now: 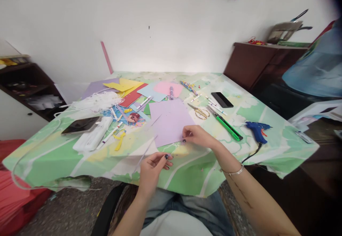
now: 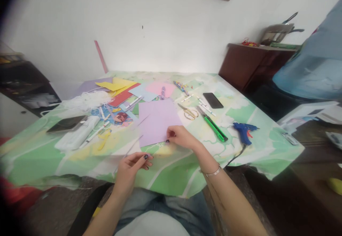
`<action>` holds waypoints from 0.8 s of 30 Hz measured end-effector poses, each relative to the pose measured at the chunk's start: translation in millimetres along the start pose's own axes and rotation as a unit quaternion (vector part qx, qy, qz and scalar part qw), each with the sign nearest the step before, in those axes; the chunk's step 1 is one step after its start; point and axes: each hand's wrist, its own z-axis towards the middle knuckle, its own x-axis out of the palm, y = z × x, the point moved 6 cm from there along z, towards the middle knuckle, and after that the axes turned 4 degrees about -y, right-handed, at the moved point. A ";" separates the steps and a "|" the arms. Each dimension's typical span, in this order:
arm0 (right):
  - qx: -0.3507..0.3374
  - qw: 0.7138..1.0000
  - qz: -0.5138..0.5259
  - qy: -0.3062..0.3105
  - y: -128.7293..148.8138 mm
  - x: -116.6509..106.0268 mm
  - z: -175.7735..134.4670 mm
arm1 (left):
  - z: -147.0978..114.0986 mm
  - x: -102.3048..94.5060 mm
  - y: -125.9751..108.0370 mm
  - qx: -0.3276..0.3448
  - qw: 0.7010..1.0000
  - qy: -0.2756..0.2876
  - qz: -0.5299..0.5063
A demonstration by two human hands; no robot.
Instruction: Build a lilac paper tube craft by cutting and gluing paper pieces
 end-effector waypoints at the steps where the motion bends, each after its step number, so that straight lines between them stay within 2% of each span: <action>1: 0.006 1.000 -0.001 -0.027 -0.9 -1.8 -4.0 | 0.2 0.3 0.1 0.001 1.000 0.001 0.002; 4: -0.004 0.997 -0.012 -0.081 5.1 2.1 -19.7 | 0.4 0.2 1.8 0.005 1.000 -0.003 0.007; 9: -0.150 0.979 -0.113 -0.078 34.5 25.0 -47.0 | 1.6 3.5 6.2 -0.001 1.000 -0.004 0.013; 15: -0.184 0.967 -0.156 -0.079 36.3 21.9 -59.6 | 3.3 14.5 3.0 -0.003 1.000 0.021 0.015; 19: -0.214 0.961 -0.133 -0.113 33.5 18.6 -67.6 | 5.6 17.4 0.5 0.003 1.000 0.018 0.008; 21: -0.204 0.964 -0.092 -0.143 29.9 16.3 -71.2 | 5.9 17.7 -0.1 0.004 1.000 0.017 0.003; 24: -0.110 0.970 -0.047 -0.211 18.2 8.6 -72.2 | 4.7 17.7 -0.5 0.004 1.000 0.017 -0.001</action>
